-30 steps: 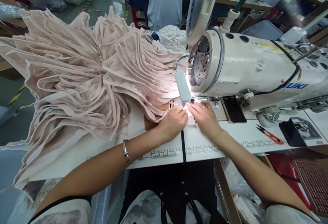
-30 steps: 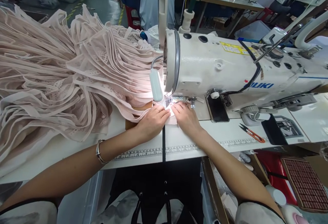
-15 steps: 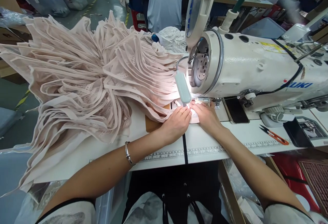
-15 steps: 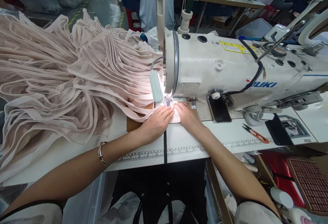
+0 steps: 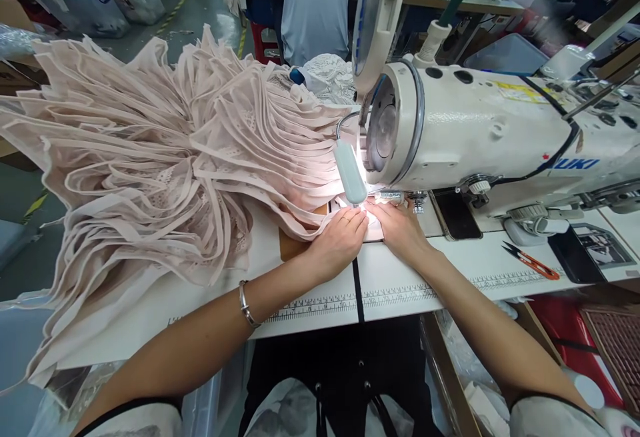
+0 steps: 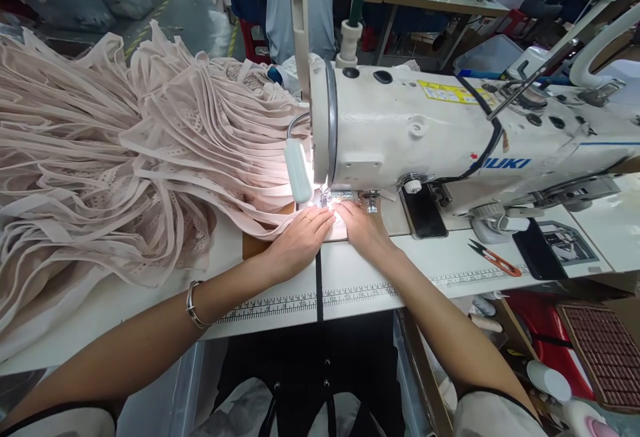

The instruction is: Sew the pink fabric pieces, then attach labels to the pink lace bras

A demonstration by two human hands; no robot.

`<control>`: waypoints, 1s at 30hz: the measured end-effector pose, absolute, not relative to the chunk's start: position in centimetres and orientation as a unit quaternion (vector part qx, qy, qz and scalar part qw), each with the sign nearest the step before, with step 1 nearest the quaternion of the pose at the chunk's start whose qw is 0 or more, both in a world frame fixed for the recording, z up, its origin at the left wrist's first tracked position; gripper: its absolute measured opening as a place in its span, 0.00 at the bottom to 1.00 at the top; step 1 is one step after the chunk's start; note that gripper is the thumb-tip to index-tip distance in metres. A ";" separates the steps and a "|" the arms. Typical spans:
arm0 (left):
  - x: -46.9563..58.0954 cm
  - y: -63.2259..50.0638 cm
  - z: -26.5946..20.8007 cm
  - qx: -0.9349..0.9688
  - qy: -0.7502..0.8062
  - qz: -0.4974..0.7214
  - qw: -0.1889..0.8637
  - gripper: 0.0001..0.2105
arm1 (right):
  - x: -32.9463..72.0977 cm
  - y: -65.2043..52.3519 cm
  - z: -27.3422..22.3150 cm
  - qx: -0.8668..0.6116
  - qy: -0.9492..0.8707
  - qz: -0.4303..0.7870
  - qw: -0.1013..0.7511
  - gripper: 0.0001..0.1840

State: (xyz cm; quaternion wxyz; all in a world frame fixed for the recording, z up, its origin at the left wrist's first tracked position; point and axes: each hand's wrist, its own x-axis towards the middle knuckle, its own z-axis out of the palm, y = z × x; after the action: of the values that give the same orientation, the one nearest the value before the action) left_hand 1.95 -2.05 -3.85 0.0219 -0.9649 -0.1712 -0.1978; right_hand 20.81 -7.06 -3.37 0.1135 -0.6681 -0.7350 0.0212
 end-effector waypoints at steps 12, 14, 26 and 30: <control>2.0 -1.6 -3.8 -0.964 -0.173 -0.200 0.038 0.16 | 20.2 -7.0 -2.5 -0.690 -0.719 0.028 0.077 0.28; 2.0 -1.5 -3.7 -0.964 -0.175 -0.197 0.036 0.16 | 20.1 -7.0 -2.4 -0.691 -0.718 0.028 0.077 0.29; 2.0 -1.3 -3.7 -0.962 -0.192 -0.190 0.049 0.16 | 19.8 -6.6 -2.2 -0.725 -0.684 0.070 0.049 0.27; 1.9 -1.6 -3.3 -0.960 -0.200 -0.188 0.057 0.17 | 19.8 -6.6 -2.3 -0.708 -0.701 0.062 0.055 0.27</control>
State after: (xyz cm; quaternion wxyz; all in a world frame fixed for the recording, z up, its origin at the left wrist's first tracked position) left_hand 1.95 -1.59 -3.34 0.0568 -0.9598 -0.2003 -0.1882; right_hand 19.81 -6.57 -2.26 0.0555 -0.7083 -0.7010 0.0620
